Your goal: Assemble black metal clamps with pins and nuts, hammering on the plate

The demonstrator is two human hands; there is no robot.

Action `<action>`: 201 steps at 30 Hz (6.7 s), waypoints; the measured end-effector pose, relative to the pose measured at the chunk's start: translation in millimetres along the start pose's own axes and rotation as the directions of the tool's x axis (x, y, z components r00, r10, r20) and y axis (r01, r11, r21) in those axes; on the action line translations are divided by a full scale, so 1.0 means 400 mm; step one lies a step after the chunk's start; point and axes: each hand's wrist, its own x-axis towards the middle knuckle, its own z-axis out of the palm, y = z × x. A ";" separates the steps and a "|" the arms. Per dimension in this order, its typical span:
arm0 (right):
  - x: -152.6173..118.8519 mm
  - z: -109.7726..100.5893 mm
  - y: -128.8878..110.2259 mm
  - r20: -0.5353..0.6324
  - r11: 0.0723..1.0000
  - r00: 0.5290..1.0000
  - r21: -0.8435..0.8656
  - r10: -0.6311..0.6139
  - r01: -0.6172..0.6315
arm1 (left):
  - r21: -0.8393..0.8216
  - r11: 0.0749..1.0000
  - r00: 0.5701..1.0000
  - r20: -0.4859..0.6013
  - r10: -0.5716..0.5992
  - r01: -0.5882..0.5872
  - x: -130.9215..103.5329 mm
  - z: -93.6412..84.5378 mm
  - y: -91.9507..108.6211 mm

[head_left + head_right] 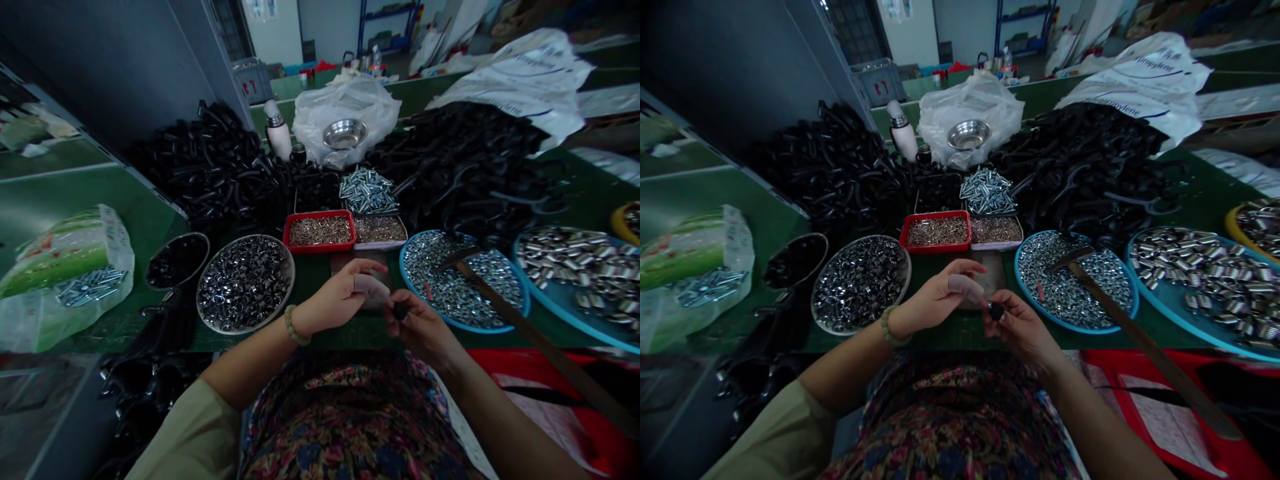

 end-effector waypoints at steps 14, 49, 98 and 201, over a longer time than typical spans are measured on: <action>0.016 -0.085 0.014 -0.171 0.967 0.967 -0.203 -0.189 0.153 | 0.160 0.880 0.850 -0.382 -0.362 0.447 -0.048 -0.301 -0.100; -0.029 0.052 -0.017 0.387 0.088 0.856 -0.894 -0.342 0.439 | -0.817 0.441 0.739 -0.029 -0.674 0.371 -0.032 0.075 -0.028; -0.016 0.059 0.011 0.165 0.989 0.976 -0.059 0.142 -0.134 | -0.695 0.653 0.906 -0.005 -0.424 0.302 -0.103 0.099 -0.055; -0.114 -0.535 -0.404 -0.639 -0.189 0.529 -0.523 -0.559 -0.831 | -0.845 0.494 0.694 -0.230 -0.682 0.205 0.125 0.073 -0.080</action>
